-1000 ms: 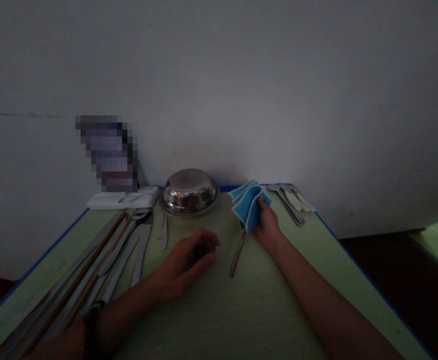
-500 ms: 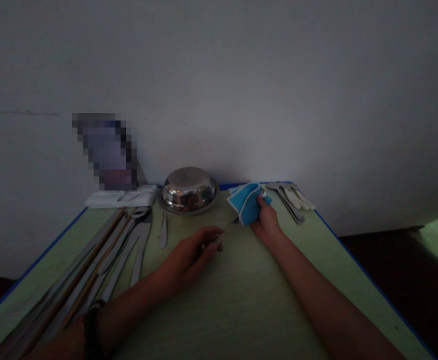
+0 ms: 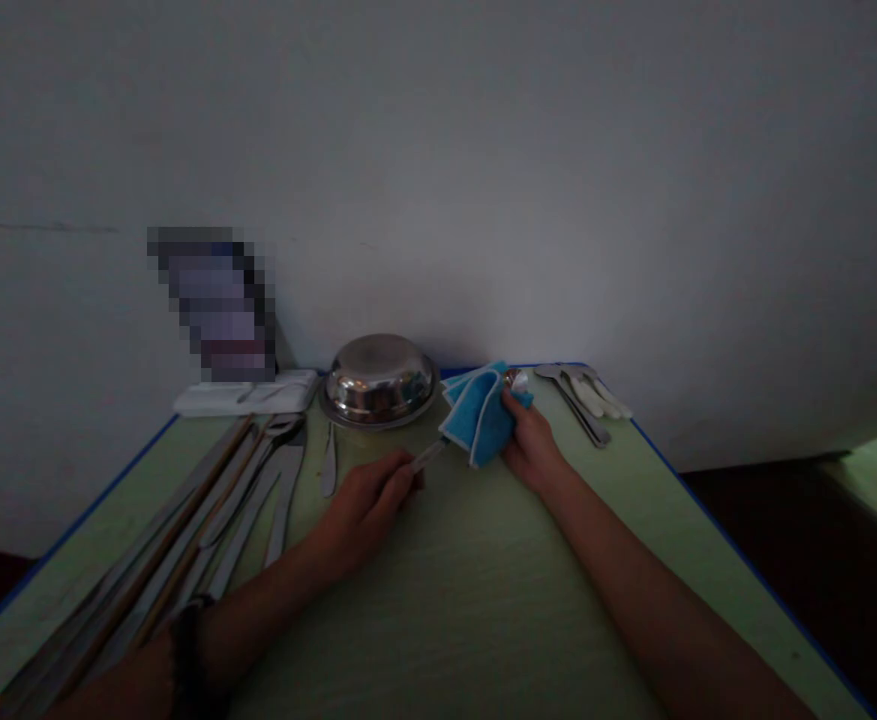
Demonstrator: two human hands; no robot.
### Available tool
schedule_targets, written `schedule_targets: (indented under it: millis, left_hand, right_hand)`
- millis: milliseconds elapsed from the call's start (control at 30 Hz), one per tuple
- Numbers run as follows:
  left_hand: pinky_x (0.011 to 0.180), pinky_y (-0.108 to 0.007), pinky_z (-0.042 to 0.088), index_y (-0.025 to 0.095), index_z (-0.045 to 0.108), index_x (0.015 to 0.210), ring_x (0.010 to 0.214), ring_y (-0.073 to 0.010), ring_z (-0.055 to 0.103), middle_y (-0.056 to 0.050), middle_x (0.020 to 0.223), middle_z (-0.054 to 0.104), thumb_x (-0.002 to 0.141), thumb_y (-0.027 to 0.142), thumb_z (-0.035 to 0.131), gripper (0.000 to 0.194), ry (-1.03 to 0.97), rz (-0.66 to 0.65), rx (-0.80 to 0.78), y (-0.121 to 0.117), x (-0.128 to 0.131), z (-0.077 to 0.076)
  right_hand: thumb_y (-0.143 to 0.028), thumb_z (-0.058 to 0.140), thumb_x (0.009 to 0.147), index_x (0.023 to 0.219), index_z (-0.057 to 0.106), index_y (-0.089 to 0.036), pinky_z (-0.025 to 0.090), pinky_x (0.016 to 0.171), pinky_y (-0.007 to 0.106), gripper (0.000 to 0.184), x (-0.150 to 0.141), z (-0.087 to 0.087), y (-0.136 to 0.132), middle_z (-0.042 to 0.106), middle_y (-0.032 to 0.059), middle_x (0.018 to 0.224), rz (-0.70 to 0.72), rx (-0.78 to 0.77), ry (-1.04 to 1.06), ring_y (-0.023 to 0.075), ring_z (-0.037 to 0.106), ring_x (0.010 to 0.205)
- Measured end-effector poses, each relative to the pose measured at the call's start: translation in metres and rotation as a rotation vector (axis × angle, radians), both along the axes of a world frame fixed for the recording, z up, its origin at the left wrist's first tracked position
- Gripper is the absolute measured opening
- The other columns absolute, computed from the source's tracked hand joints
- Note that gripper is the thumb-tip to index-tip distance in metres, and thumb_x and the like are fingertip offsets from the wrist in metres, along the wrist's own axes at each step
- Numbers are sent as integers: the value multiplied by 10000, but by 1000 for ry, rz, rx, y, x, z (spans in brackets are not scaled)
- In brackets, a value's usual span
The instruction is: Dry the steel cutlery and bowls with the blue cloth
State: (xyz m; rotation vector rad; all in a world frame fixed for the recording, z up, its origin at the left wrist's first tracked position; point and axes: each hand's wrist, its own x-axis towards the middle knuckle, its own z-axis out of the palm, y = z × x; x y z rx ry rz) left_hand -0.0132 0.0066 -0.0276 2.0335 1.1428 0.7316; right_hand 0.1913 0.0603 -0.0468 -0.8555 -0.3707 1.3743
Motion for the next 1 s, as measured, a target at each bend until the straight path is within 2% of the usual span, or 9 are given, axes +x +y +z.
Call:
schedule_targets:
  millis: [133,233,333,533,600,733,867,1000]
  left_hand:
    - [466,-227,306,175,447,619,467,-100,412,49,523,404,856,269,321,285,-51,-62,88,-1,-5,0]
    - [456,-229,299,177,439,606,459,-99,404,49,511,393,853,271,313,293,-84,-95,115,-1,-7,-1]
    - [464,-231,312,174,448,636,468,-100,413,44,530,413,881,296,290,316,-93,-87,124,-3,-7,-1]
    - [458,-219,330,177,440,719,474,-96,390,42,565,412,926,382,216,367,-182,10,52,-5,0,-2]
    - [454,-212,332,175,445,756,481,-95,393,38,589,428,928,394,210,365,-196,5,35,-3,0,-4]
    - [492,-212,348,171,474,800,522,-101,451,30,621,481,917,373,283,302,-30,-104,69,-1,-3,-5]
    - [546,-226,370,173,505,854,607,-126,536,11,677,550,903,324,345,226,173,-202,83,-3,0,0]
    - [537,-225,367,170,493,823,572,-119,520,25,638,517,910,311,316,243,175,-162,57,-4,3,4]
  right_hand:
    - [-275,594,764,878,614,-195,535,773,328,141,1,-4,2,711,-1,799,-78,-29,30,150,660,741]
    - [-267,625,741,886,612,-191,537,772,339,164,2,-6,4,711,9,809,-67,-31,20,157,659,749]
    - [-218,649,713,896,609,-194,535,784,345,188,2,-5,3,710,0,792,-30,-15,-15,154,662,714]
    - [-188,576,768,907,604,-203,535,798,332,143,1,1,0,711,-20,749,-36,-31,5,136,660,675]
    - [-187,585,761,881,612,-199,538,789,318,124,1,3,-1,710,-18,739,-21,-34,-2,133,660,674]
    - [-208,625,725,846,617,-191,542,779,323,122,3,1,-2,703,-6,716,39,-19,-26,157,667,723]
    - [-223,630,723,851,613,-189,537,793,332,134,4,-1,-1,704,0,734,50,-14,-23,165,667,750]
    - [-230,651,704,860,617,-178,526,810,328,169,3,-2,-1,706,8,743,68,11,-48,168,665,765]
